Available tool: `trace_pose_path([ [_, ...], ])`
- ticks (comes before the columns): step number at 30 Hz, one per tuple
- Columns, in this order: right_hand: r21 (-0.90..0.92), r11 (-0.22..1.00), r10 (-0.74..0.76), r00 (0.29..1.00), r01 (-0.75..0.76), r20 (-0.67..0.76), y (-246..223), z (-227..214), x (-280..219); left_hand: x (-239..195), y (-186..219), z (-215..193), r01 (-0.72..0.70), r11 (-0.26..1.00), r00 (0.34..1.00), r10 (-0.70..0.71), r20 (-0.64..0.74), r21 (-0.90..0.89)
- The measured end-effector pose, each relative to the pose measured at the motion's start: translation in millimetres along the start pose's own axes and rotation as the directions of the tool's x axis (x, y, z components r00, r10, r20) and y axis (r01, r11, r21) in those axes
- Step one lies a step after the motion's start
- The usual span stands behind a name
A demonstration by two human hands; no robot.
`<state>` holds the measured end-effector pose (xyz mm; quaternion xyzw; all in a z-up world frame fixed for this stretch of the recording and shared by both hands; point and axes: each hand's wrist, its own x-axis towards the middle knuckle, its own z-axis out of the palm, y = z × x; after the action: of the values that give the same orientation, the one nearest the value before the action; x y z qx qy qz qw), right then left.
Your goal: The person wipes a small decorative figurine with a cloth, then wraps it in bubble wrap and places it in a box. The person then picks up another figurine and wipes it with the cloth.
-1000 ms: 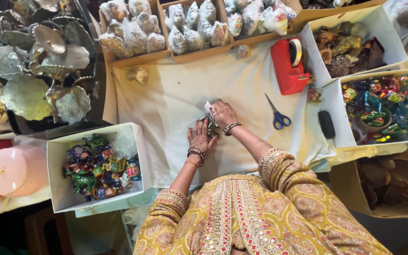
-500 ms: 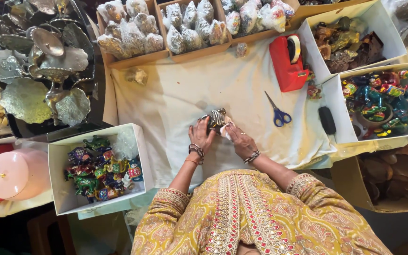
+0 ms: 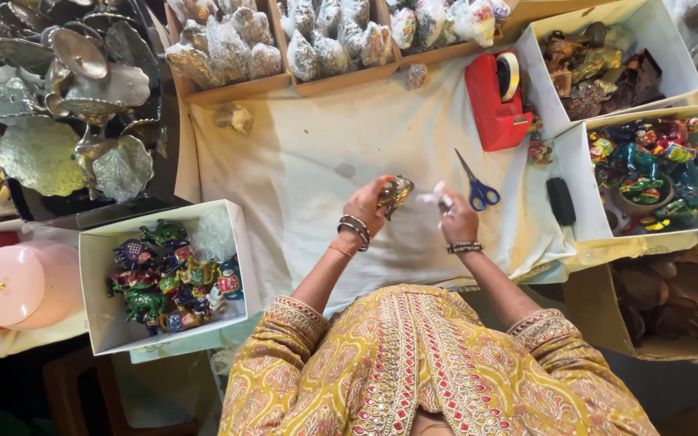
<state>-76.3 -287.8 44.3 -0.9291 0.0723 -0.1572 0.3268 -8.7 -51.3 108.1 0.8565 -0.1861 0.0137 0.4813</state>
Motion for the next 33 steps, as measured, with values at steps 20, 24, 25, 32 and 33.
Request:
trace_pose_path([
  [20, 0.725, 0.324, 0.284, 0.793, -0.608, 0.538, 41, 123, 56, -48, -14, 16, -0.151, 0.933, 0.988, 0.132, -0.078, -0.328],
  [24, 0.752, 0.138, 0.427, 0.724, -0.645, 0.542, 38, 110, 45, -54, -28, 11, -0.096, 0.937, 0.992, 0.063, -0.106, -0.335],
  [25, 0.737, 0.040, 0.509, 0.649, -0.674, 0.565, 33, 105, 40, -56, -33, 8, -0.072, 0.935, 0.993, 0.034, -0.114, -0.347],
  [32, 0.673, 0.418, 0.364, 0.792, -0.610, 0.491, 50, 95, 9, -64, -63, -20, -0.109, 0.989, 0.990, 0.099, -0.098, -0.101],
  [33, 0.718, 0.291, 0.363, 0.767, -0.632, 0.528, 53, 97, 10, -63, -73, -19, 0.080, 0.992, 0.995, -0.085, -0.047, -0.096],
])
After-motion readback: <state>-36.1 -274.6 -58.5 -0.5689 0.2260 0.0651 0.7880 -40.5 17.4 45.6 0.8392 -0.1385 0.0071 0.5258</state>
